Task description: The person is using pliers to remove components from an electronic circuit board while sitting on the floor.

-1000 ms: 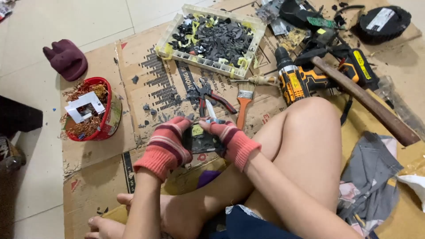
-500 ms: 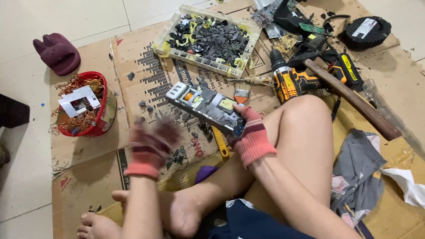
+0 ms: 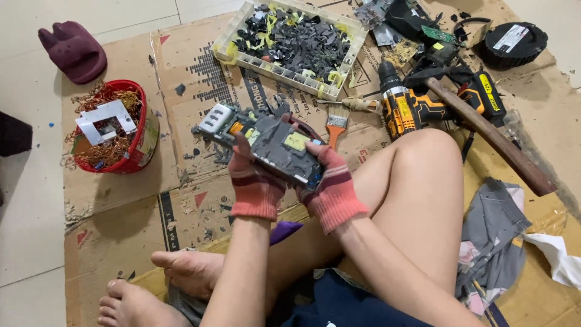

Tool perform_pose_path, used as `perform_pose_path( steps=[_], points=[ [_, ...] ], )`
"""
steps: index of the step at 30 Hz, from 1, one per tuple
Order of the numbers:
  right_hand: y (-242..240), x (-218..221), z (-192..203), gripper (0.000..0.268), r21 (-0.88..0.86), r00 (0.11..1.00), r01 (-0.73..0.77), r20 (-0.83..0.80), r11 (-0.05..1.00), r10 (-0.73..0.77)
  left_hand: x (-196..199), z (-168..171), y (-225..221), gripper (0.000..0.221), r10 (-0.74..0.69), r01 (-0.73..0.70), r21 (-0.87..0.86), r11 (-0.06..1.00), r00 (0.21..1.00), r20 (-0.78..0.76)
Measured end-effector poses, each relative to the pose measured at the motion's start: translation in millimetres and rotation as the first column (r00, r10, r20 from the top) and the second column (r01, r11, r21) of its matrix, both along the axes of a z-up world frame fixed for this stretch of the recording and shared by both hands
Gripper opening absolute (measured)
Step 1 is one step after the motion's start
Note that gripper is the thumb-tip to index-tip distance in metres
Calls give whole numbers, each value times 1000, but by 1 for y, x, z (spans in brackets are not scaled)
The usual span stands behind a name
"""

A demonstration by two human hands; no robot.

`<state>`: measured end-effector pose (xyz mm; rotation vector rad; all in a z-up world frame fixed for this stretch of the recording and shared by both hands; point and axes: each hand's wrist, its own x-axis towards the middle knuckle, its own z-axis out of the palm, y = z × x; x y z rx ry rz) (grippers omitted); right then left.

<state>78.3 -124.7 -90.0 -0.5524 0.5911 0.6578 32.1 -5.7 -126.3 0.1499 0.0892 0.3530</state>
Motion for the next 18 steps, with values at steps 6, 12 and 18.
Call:
perform_pose_path(
  steps=[6, 12, 18],
  points=[
    [9, -19, -3, 34, -84, 966, -210, 138, 974, 220, -14, 0, 10, 42, 174, -183, -2, 983, 937, -301],
    [7, 6, -26, 47, -550, 736, -332, 357, 767, 575, -19, 11, 28, 40, 280, -324, -24, 946, 851, -445],
    [-2, 29, -7, 88, -474, 832, -337, 254, 814, 493, -30, 37, 39, 42, 340, -363, 34, 931, 834, -434]
  ],
)
